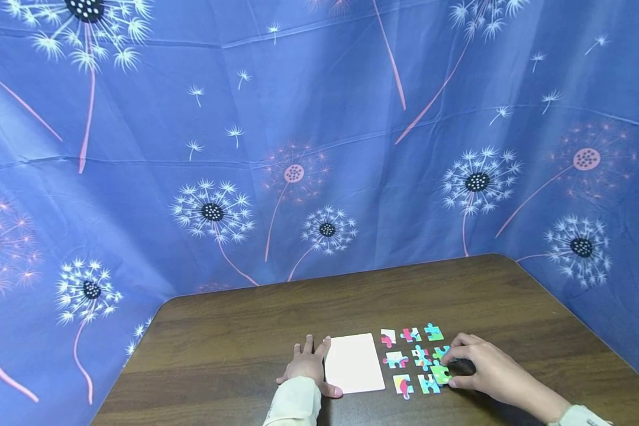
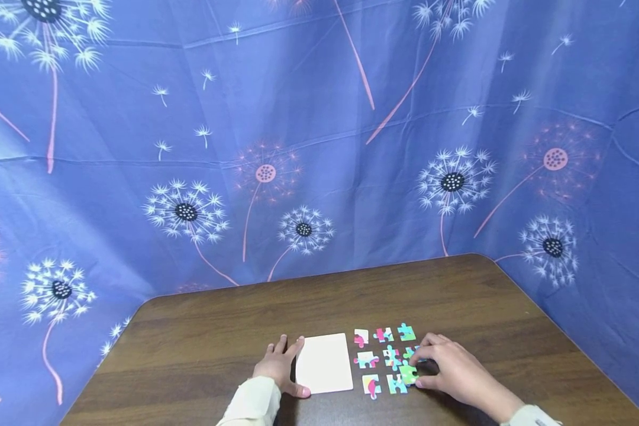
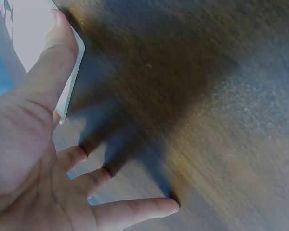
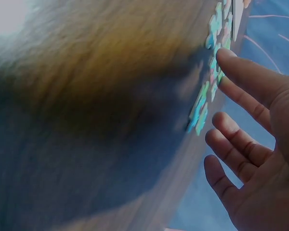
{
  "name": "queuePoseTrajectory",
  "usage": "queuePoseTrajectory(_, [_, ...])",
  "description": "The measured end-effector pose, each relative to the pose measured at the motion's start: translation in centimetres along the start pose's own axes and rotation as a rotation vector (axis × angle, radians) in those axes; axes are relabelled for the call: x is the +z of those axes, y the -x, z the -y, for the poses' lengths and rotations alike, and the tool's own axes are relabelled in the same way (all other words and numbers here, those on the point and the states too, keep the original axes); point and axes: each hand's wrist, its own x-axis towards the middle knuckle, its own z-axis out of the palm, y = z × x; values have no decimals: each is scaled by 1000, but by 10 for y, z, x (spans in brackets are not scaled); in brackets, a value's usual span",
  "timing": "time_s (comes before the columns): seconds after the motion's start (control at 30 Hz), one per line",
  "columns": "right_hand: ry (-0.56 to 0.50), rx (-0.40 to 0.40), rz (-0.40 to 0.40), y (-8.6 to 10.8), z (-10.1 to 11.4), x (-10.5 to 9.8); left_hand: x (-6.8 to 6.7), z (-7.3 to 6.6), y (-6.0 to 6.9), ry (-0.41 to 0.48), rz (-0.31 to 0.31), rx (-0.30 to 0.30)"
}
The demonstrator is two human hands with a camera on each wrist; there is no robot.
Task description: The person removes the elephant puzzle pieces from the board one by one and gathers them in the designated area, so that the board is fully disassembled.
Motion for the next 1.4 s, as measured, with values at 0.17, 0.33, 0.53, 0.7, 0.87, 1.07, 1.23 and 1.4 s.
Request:
queuePoseTrajectory(0.17, [8, -5, -21, 6, -7, 0, -3, -2, 5, 2, -9, 9])
queuePoseTrajectory(0.33, [27, 2, -26, 10, -12, 1, -5, -3, 8, -1, -24, 22])
queuePoseTrajectory(0.53, [22, 13, -6, 14, -16, 0, -6, -4, 11, -5, -36, 30])
queuePoseTrajectory(0.7, [25, 11, -8, 16, -19, 1, -7, -5, 11, -29, -25, 26])
queuePoseTrajectory(0.87, [23, 9, -7, 17, -20, 1, -8, -6, 12, -32, -10, 21])
queuePoseTrajectory(1.07, [44, 6, -15, 18, -20, 2, -8, -6, 12, -12, -15, 18])
queuePoseTrajectory(1.23, [43, 15, 5, 19, -21, 2, -6, -6, 9, -19, -17, 7])
queuePoseTrajectory(1.4, [32, 33, 23, 18, -21, 1, -5, -5, 7, -29, -21, 9])
